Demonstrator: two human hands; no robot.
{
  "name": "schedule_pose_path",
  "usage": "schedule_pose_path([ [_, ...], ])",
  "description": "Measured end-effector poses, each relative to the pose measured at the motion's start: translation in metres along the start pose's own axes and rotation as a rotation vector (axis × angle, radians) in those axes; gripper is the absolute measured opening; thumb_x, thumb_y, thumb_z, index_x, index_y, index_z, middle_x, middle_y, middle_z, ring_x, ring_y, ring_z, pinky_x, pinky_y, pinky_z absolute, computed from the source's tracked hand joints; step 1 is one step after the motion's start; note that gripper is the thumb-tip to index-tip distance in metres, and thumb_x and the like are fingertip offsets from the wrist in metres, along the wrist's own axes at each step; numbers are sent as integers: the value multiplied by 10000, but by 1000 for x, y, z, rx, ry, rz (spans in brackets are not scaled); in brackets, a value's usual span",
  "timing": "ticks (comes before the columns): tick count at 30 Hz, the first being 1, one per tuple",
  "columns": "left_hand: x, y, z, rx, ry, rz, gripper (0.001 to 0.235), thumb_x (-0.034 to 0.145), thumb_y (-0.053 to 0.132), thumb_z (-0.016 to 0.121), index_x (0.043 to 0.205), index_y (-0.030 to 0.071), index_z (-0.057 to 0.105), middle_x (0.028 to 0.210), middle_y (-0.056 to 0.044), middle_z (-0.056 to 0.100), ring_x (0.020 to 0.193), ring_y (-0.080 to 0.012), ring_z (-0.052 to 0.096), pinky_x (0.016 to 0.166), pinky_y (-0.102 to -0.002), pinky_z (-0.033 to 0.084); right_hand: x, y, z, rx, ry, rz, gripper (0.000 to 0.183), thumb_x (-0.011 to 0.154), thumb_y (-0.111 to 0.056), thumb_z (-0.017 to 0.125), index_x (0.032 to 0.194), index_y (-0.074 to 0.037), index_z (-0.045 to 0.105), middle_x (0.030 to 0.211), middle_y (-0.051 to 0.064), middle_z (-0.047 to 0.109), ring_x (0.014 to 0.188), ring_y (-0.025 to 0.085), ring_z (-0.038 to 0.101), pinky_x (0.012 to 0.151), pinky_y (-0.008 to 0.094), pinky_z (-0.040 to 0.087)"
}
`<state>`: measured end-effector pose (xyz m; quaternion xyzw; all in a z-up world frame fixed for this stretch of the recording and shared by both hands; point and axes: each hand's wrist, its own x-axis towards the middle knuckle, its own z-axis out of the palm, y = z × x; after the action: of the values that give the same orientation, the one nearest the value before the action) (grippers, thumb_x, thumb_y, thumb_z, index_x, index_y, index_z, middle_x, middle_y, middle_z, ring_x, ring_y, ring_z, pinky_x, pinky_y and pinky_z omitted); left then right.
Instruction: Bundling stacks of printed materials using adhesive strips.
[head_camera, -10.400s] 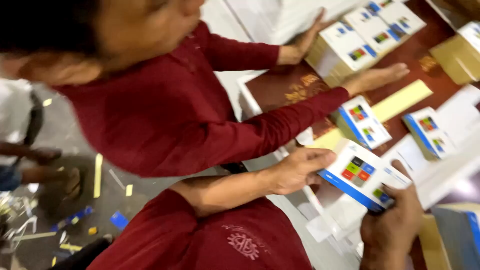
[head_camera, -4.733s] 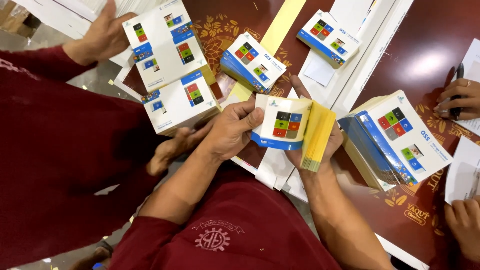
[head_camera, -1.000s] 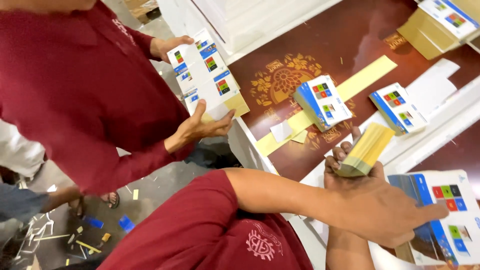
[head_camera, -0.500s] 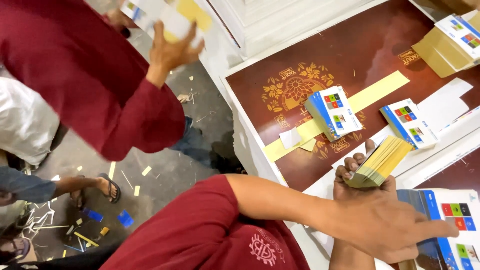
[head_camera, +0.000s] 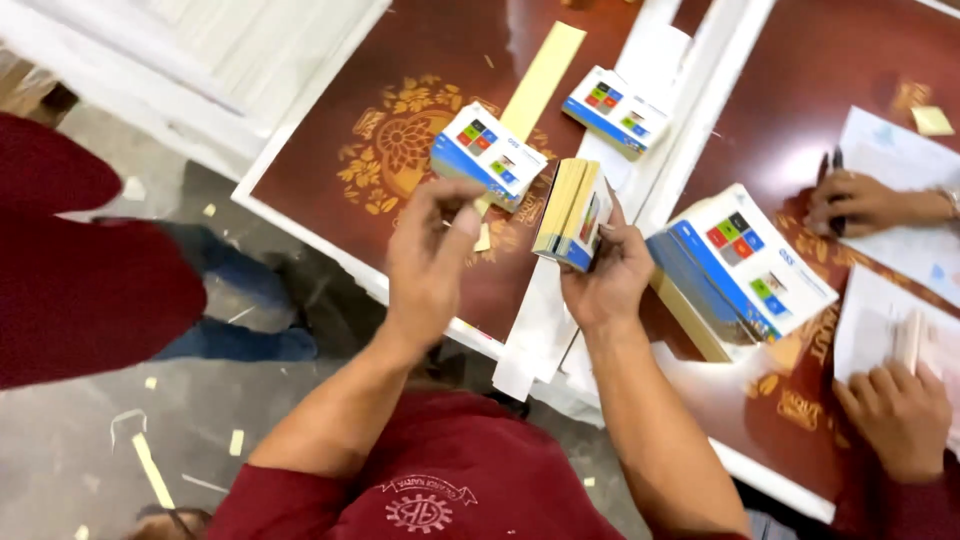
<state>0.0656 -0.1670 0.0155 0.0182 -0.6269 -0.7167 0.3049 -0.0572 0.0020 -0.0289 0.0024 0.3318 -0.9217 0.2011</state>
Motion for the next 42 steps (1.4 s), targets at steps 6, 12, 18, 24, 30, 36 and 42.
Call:
schedule_pose_path([
  [6, 49, -24, -18, -553, -428, -792, 532, 1019, 337, 511, 1389, -43, 548, 1279, -146, 684, 1104, -240, 723, 934, -395, 628, -7, 6, 2, -255, -55, -181, 787, 861, -131, 444, 1637, -60, 344, 1369, 144, 600, 1248, 234, 611, 1137, 370, 489],
  [12, 79, -42, -41, -504, -658, -777, 494, 992, 242, 669, 1392, -35, 585, 1270, -119, 685, 1128, -193, 677, 951, -371, 593, -11, 2, 56, -485, -69, -313, 869, 783, -104, 425, 1638, -38, 282, 1552, 144, 461, 1367, 238, 515, 1211, 384, 398],
  [18, 134, -51, -48, -281, -793, -522, 451, 1017, 279, 657, 1348, -26, 644, 1178, -89, 724, 1038, -139, 686, 894, -316, 600, 24, 4, 79, -469, -77, -379, 877, 774, -192, 441, 1616, 26, 326, 1647, 177, 403, 1473, 254, 456, 1286, 366, 339],
  [24, 191, -64, -51, -320, -850, -509, 486, 1001, 285, 681, 1372, -21, 609, 1159, -83, 722, 1015, -123, 690, 893, -291, 601, 72, 1, 101, -312, -114, -312, 897, 785, -249, 454, 1629, 27, 330, 1461, 226, 553, 1317, 289, 582, 1218, 408, 420],
  [30, 205, -122, -59, -400, -820, -636, 470, 1000, 266, 696, 1346, -44, 620, 1118, -104, 725, 970, -131, 692, 845, -293, 596, 100, 27, 93, -116, -96, -249, 931, 769, -221, 460, 1653, 26, 301, 1394, 190, 618, 1249, 263, 629, 1164, 370, 488],
  [36, 204, -138, -69, -634, -771, -729, 445, 1002, 213, 669, 1344, -61, 597, 1209, -113, 712, 1078, -164, 706, 944, -319, 612, 108, 45, 65, 53, -241, -226, 818, 956, -182, 441, 1717, 74, 280, 1230, 170, 677, 1133, 221, 644, 1100, 334, 506],
  [42, 201, -160, -85, -820, -756, -719, 430, 1050, 172, 661, 1386, -75, 558, 1252, -127, 696, 1135, -173, 682, 1018, -330, 567, 108, 46, 96, -6, -179, -103, 863, 890, -202, 455, 1683, 47, 226, 1111, 134, 684, 1042, 207, 668, 1025, 329, 520],
])
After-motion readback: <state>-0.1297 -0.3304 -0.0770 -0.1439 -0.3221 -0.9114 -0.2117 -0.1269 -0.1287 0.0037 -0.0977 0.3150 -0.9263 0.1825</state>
